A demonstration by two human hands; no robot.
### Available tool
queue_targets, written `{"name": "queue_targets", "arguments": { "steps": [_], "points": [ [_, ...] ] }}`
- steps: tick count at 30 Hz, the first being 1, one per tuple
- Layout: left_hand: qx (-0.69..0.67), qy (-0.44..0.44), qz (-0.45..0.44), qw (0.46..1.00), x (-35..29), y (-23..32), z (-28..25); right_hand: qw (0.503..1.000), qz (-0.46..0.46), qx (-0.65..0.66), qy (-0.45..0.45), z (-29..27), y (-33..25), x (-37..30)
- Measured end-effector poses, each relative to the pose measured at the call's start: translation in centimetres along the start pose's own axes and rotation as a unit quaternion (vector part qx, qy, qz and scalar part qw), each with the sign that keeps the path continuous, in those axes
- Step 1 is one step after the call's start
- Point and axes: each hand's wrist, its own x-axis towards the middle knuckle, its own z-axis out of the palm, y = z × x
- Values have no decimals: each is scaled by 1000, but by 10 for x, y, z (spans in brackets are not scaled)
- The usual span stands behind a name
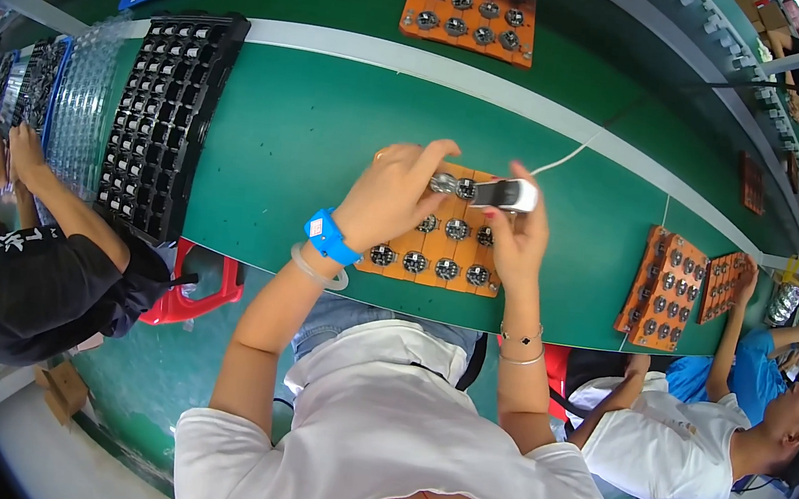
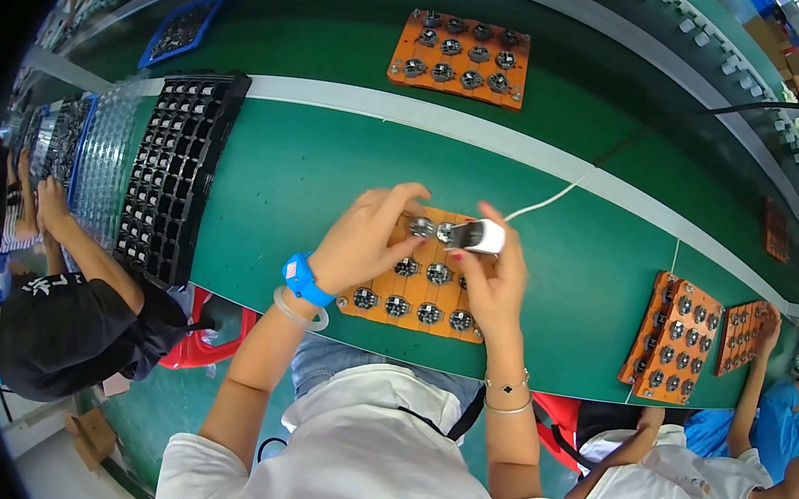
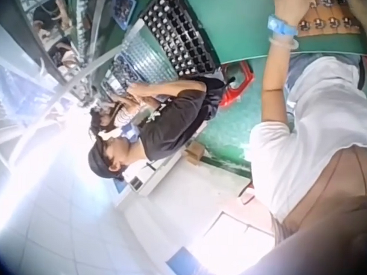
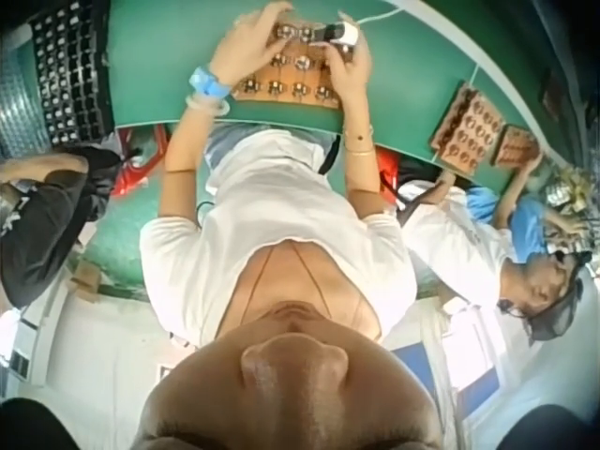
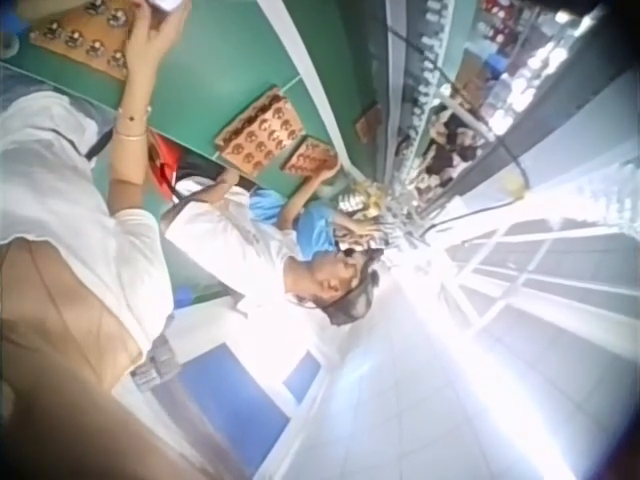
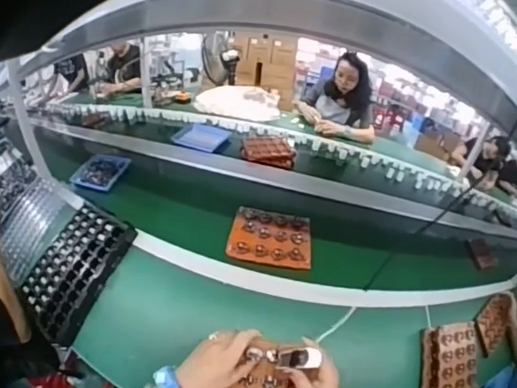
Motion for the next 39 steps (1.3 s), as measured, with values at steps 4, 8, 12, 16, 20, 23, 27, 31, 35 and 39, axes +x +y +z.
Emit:
{"name": "queue_targets", "arguments": {
  "steps": [4,8,12,16,20,23,27,31,35,39],
  "points": [
    [93,73,86,989,7,-3,6,988,25,117,96,-14,1,-4],
    [113,35,136,984,18,-1,19,992,22,89,86,-21,5,-6],
    [-3,7,111,994,19,4,20,999,8,-3,49,-21,1,-4],
    [-50,-4,132,990,18,19,20,998,-14,-7,69,-14,4,-5],
    [-84,6,107,991,17,18,22,998,-28,-57,7,-22,6,-6],
    [8,3,91,996,20,13,24,981,1,153,118,-12,3,-12],
    [107,69,170,977,26,16,33,978,5,147,148,-29,6,-15],
    [102,21,182,978,36,12,50,988,2,103,113,-36,21,-19],
    [-20,-13,140,990,36,24,43,990,4,103,92,-30,20,-15],
    [-100,20,160,982,35,27,45,983,26,150,102,-26,18,-16]
  ]
}}
